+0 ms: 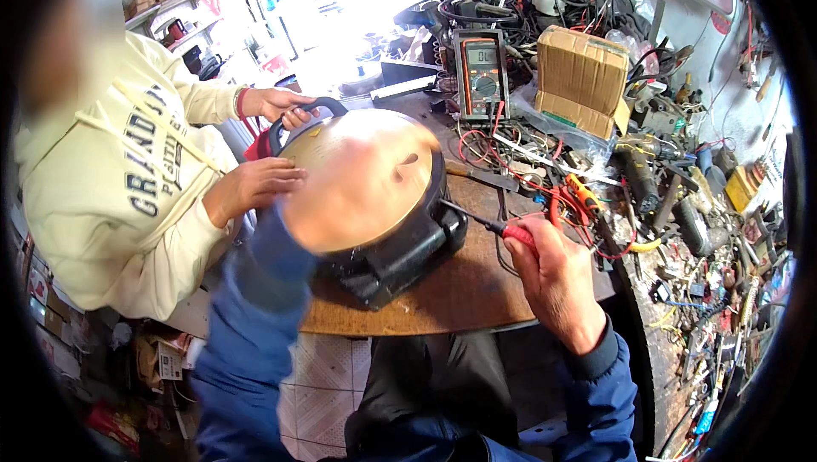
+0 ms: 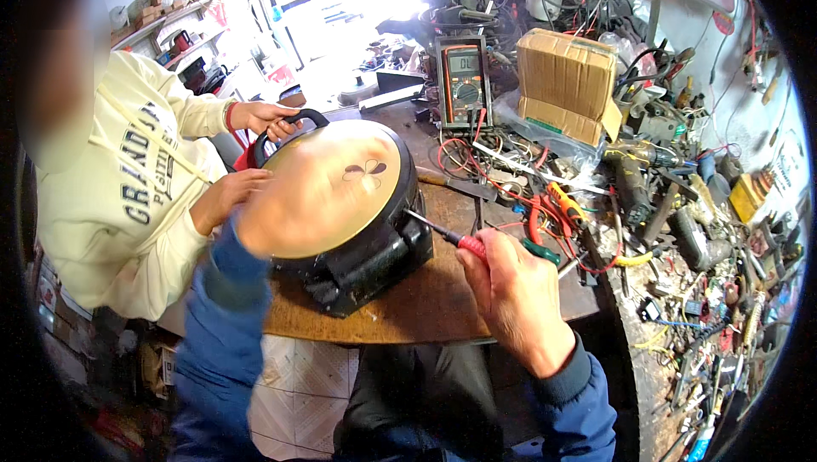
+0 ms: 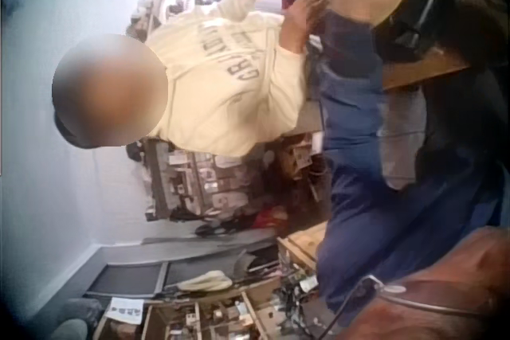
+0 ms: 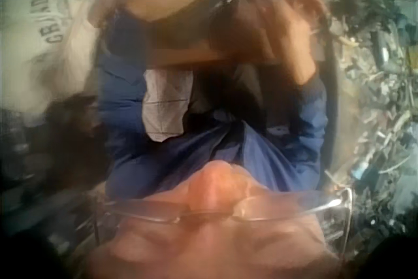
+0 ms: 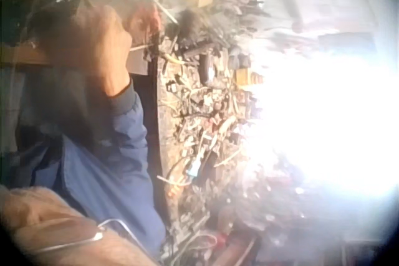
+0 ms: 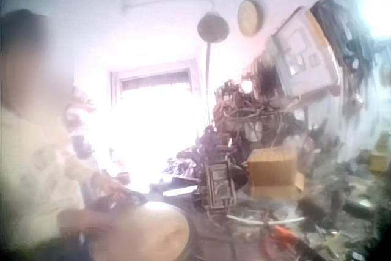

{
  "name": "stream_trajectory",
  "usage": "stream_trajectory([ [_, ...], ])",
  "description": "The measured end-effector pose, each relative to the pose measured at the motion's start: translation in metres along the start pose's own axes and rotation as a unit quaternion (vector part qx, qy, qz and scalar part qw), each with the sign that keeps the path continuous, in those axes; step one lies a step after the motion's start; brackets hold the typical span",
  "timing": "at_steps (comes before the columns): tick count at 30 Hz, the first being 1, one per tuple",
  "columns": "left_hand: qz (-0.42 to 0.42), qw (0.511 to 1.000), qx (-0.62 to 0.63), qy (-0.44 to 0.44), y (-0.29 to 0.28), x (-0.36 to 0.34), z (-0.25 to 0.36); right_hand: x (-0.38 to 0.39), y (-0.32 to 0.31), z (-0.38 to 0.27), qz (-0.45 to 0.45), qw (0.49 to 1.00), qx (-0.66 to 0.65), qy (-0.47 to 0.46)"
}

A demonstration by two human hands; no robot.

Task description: The person disassembles a round electric grill using a screwdriver and a hammer. They remove screws from the casing, open the unit to reveal the internal heating element and wiring, and manipulate the internal components. The person works at a cluttered workbench in a workshop environment.

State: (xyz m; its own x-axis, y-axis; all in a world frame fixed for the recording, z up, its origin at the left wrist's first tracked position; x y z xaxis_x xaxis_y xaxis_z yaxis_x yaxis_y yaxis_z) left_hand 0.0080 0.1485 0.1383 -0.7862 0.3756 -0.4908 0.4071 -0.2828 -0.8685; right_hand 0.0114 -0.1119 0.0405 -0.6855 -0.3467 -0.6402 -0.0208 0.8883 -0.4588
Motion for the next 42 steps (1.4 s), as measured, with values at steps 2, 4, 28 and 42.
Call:
stream_trajectory([
  [2, -0.069, 0.995, -0.072, -0.022, -0.009, -0.047, -0.064, -0.003, 0.000, 0.001, -0.012, 1.000, -0.013, 0.008],
  [4, -0.181, 0.969, -0.128, -0.106, 0.012, -0.081, -0.118, -0.004, 0.001, 0.003, -0.006, 1.000, -0.022, 0.003],
  [28, -0.489, 0.838, -0.164, -0.180, 0.068, -0.112, -0.279, -0.042, -0.020, -0.016, -0.091, 0.964, -0.077, 0.237],
  [42, -0.585, 0.795, -0.063, -0.147, 0.071, -0.138, -0.288, -0.048, -0.022, -0.013, -0.110, 0.950, -0.083, 0.281],
])
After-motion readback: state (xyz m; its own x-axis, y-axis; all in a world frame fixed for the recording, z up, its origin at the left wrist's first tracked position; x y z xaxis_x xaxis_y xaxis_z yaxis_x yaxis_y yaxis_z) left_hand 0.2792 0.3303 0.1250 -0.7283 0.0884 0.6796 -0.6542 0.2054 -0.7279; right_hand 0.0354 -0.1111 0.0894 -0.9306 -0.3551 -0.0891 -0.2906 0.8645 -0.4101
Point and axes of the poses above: each hand's wrist, its own x-axis away from the middle knuckle, its own y-axis out of the palm, z = x × y, the point moved 3 cm from there along -x, towards the middle knuckle, and after that the axes turned 13 degrees about -x, right-handed, at the moved point
